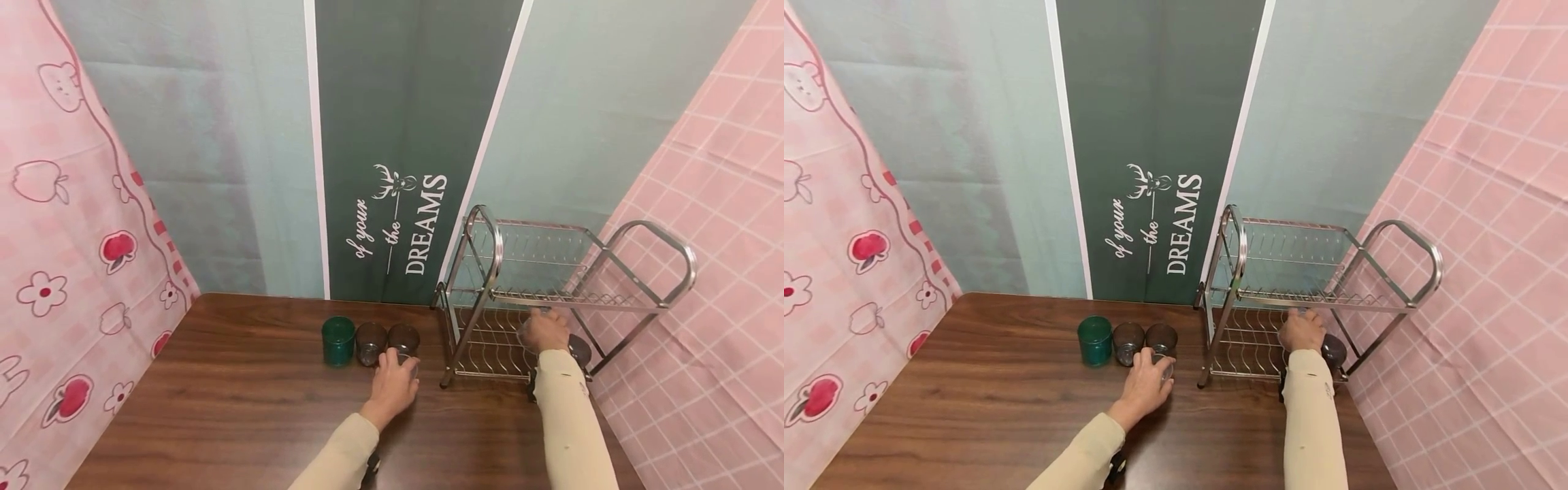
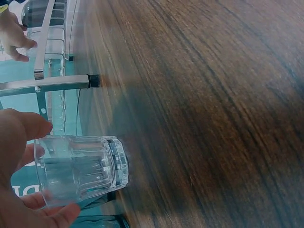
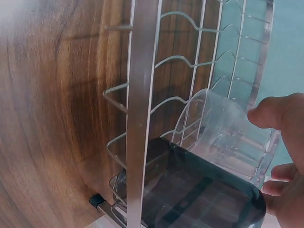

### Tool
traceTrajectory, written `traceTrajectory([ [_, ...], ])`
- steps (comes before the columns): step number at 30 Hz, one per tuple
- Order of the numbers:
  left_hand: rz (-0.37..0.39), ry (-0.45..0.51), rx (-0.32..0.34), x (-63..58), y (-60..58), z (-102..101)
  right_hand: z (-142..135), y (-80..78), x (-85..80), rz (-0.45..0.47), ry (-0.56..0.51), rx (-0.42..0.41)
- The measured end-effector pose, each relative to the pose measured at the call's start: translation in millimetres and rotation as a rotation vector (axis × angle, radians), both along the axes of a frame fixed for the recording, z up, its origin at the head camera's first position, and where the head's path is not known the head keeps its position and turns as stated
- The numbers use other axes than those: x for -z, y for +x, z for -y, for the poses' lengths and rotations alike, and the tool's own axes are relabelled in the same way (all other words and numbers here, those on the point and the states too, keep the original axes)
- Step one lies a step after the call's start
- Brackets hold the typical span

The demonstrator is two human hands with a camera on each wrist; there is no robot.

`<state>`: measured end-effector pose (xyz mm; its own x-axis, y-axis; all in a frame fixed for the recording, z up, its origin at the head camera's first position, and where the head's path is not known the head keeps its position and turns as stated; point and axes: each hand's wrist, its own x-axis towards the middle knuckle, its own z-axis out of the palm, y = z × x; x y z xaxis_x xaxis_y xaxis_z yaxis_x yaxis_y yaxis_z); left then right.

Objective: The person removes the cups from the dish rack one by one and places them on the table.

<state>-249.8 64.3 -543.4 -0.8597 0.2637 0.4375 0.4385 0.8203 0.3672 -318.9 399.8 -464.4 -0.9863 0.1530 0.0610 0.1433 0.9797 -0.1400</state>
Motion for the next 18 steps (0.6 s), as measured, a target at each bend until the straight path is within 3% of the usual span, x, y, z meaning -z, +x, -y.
traceTrajectory([
  [18,-0.011,0.010,0.004,1.2,0.3,-0.1,2.5,-4.2,1.6,0.013,-0.020,0.012],
])
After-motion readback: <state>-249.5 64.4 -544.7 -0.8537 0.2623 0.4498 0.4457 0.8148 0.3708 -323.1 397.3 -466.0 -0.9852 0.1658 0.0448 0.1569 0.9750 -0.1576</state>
